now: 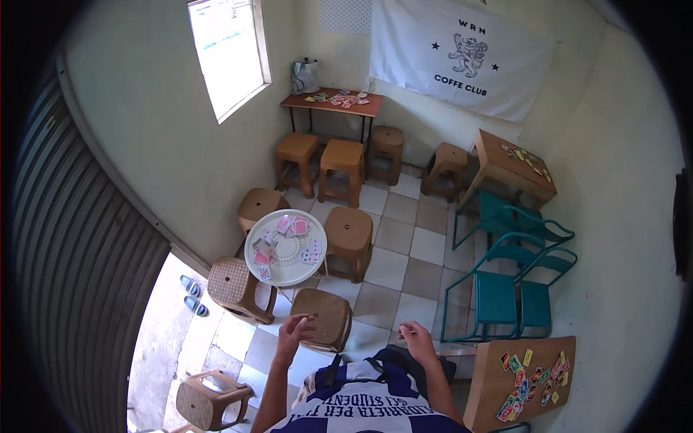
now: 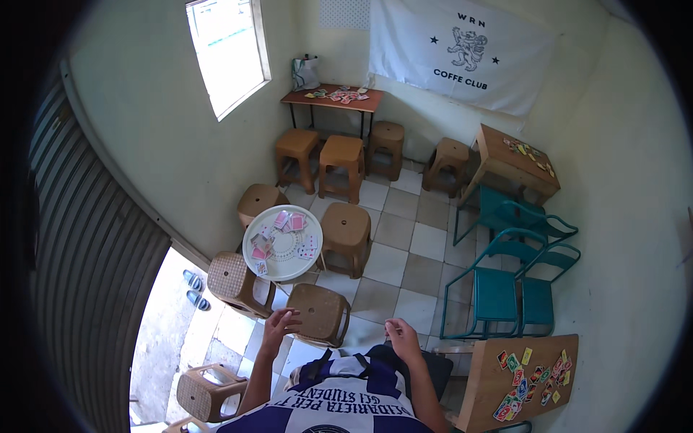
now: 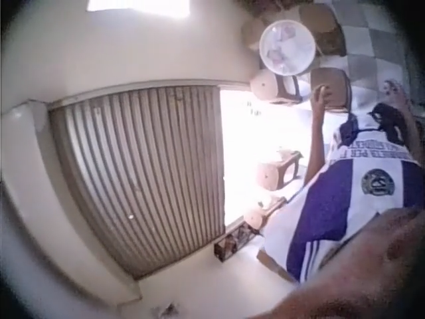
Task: Dusting and cleaning stools in a seating area using a duster.
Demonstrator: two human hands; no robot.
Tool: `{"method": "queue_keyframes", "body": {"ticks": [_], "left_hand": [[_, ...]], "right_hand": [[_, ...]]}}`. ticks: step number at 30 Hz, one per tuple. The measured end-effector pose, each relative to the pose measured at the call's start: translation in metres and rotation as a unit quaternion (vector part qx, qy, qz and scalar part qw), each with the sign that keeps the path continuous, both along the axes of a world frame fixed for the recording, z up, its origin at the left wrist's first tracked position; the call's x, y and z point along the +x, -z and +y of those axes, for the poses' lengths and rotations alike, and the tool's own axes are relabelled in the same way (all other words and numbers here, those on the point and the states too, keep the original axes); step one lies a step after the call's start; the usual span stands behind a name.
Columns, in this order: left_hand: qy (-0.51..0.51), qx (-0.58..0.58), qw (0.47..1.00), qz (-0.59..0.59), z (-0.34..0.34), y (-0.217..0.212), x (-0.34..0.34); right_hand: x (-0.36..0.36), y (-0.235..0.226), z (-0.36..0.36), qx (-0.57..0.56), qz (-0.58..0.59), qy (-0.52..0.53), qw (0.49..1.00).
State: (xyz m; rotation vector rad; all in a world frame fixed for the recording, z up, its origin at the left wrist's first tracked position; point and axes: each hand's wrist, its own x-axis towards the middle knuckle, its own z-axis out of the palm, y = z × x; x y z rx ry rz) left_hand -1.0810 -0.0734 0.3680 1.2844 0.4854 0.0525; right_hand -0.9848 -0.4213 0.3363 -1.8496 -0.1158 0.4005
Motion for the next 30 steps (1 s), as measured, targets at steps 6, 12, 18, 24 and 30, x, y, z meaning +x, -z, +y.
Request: {"method": "queue_keyframes", "body": {"ticks": [6,12,18,24,30], "left_hand": [[0.009,0.006,1.0,0.011,0.012,0.01,0.062],[-0.011,-0.003,1.0,0.003,0.004,0.027,0.123],[-0.131,-0.012,0.99,0.053,-0.02,0.028,0.174],[-0.165,-0.022,0.985,0.039,-0.059,0.023,0.253],[-0.201,-0.055,0.978,0.032,-0.099,0.019,0.283]], "right_hand": [[0.052,-0.003,0.012,0.068,0.1,0.037,0.992],[0.149,-0.01,0.026,0.047,0.101,0.017,0.994],[0.251,-0.001,0.017,0.027,0.094,-0.071,0.993],[0.362,0.014,-0.013,0.014,0.086,-0.13,0.988],[0.463,-0.004,-0.005,-0.028,0.024,-0.197,0.98]]}}
